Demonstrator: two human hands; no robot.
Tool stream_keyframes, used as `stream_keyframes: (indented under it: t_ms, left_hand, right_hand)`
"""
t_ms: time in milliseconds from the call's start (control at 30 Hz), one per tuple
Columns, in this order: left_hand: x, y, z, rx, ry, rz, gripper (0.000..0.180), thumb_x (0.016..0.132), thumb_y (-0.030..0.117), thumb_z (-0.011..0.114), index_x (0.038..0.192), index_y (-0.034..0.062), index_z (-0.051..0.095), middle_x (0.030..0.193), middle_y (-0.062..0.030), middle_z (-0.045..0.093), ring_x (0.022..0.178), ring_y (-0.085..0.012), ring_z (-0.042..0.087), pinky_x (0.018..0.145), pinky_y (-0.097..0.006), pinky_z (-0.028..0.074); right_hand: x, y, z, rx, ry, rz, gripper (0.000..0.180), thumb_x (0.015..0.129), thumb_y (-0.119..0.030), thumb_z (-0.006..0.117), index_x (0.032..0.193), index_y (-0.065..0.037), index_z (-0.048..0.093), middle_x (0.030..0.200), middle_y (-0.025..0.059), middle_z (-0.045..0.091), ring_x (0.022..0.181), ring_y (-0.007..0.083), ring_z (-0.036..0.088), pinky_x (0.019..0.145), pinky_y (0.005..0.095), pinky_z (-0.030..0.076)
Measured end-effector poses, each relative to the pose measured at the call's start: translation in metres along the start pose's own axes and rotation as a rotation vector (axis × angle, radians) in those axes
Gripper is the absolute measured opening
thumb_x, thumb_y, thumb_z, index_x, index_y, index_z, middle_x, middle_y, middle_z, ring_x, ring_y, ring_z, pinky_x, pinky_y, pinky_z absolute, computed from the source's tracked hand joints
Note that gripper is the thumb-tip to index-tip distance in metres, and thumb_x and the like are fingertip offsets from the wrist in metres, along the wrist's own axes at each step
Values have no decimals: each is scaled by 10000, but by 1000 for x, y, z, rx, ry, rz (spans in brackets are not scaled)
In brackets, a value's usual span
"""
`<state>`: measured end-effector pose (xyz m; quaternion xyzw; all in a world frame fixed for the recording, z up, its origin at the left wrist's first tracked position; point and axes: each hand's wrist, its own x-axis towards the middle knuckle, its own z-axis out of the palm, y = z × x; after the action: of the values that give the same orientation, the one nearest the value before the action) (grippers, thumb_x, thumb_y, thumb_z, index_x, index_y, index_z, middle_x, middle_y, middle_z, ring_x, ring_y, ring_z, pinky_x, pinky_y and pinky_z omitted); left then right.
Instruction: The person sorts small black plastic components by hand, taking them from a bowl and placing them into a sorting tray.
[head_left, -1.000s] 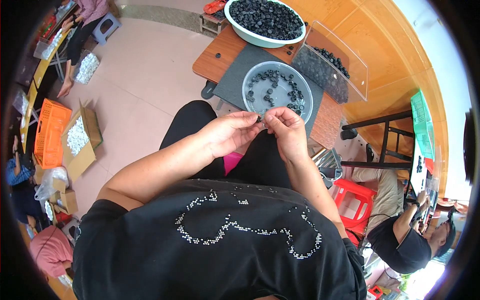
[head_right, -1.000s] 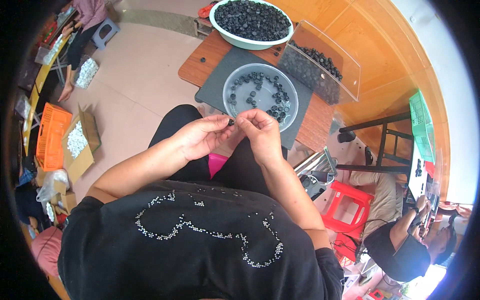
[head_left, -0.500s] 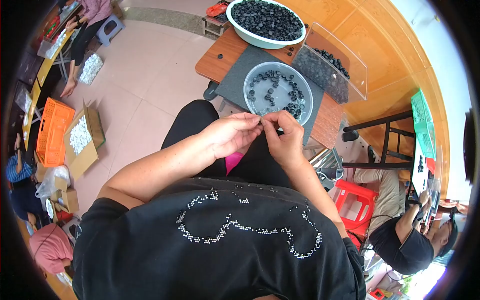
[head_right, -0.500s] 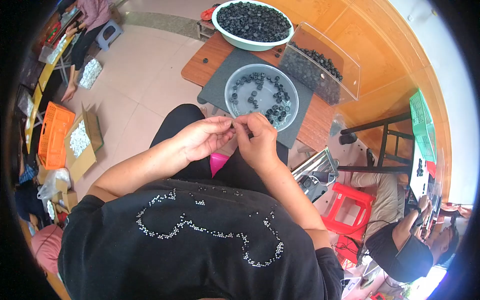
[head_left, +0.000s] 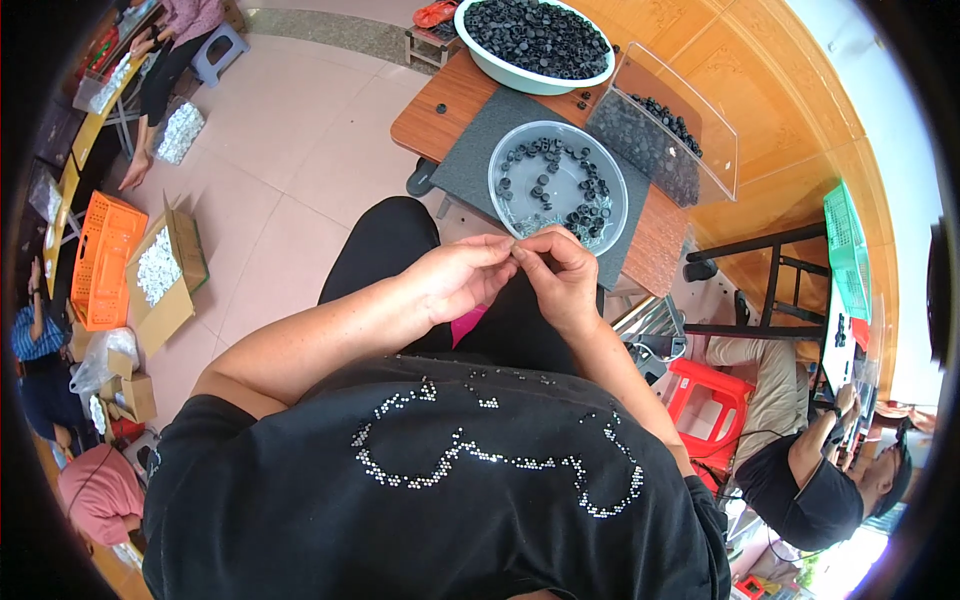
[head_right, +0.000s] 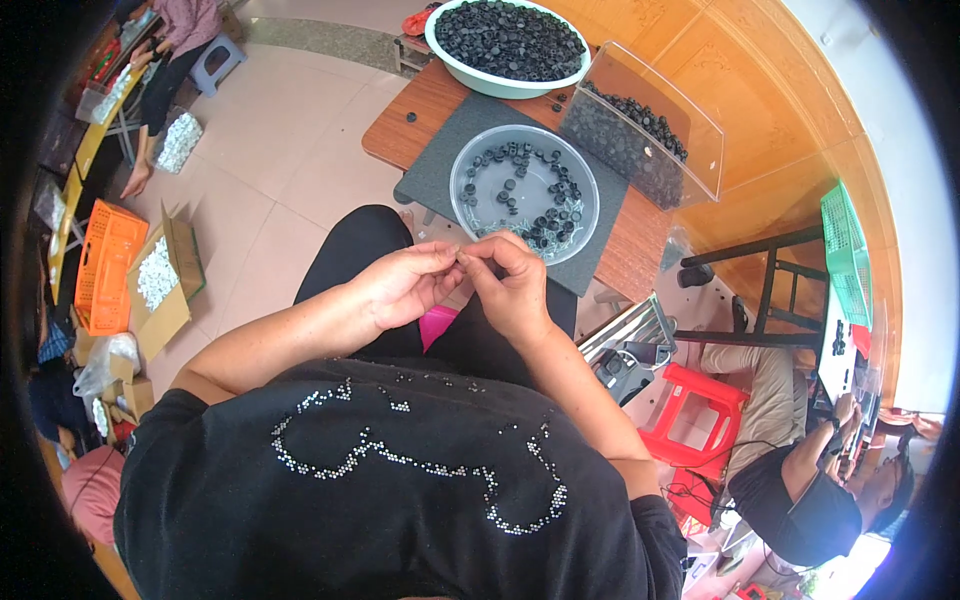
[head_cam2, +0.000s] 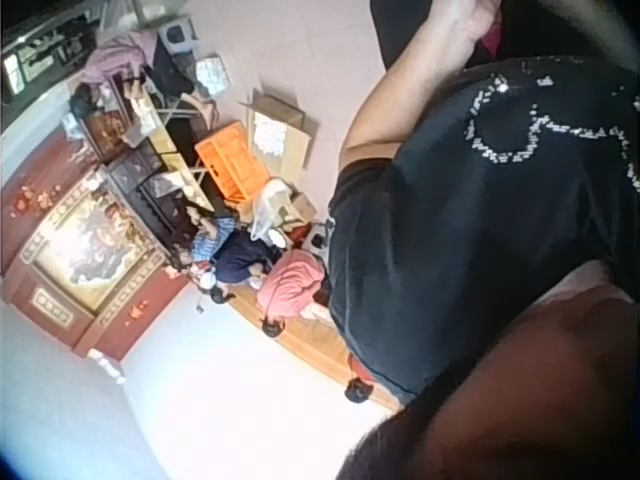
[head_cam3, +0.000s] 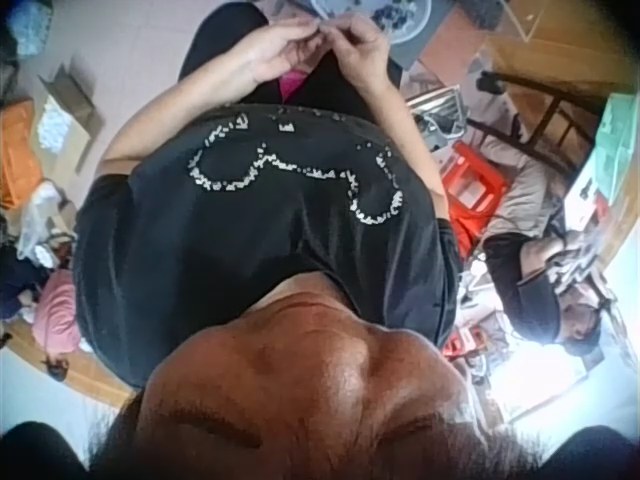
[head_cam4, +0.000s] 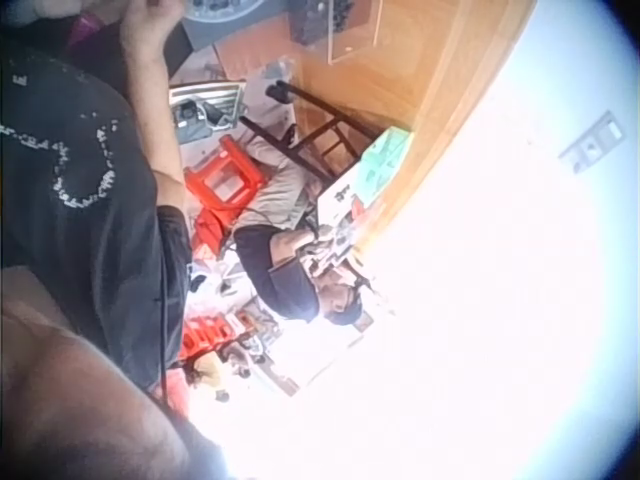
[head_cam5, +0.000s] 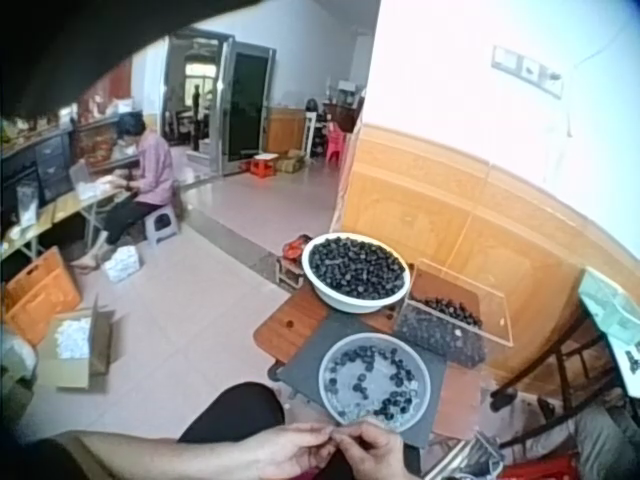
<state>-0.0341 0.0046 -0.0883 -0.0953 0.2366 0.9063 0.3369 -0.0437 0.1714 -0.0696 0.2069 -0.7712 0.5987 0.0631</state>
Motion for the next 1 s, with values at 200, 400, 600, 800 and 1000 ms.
stream_keyframes:
  t_ms: [200,400,600,800,1000]
  left_hand:
    - [7,2,-11,49,77,16,249,907,155,539,1128,40,547,1001,-36,586,905,-108,556,798,-232,471]
    - [4,7,-14,85,149,-42,259,908,153,526,1145,49,540,1020,-69,604,887,-157,578,770,-275,480]
    - [11,6,-37,124,266,-119,255,897,138,527,1137,53,544,975,-88,617,859,-168,578,741,-272,472]
    - [12,13,-44,158,315,-109,247,884,102,516,1124,51,548,953,-84,615,832,-167,573,707,-271,458]
    - [12,17,-46,156,313,-81,245,876,79,521,1111,22,555,958,-91,611,838,-182,583,738,-273,486]
  right_hand:
    - [0,4,9,-136,-14,30,117,745,65,642,840,-1,624,873,72,603,731,129,574,588,235,469]
    - [19,24,1,-321,-49,70,150,730,13,632,879,-1,624,823,109,608,674,175,589,596,273,482]
    - [63,76,-10,-593,-142,25,182,720,-71,632,896,-46,673,840,164,611,763,341,604,714,396,491]
    - [75,83,4,-754,-245,13,172,718,-107,639,880,-63,676,858,146,603,851,319,593,754,399,487]
    - [72,78,2,-707,-156,-48,135,718,-102,642,834,-34,652,827,139,602,794,290,598,704,386,491]
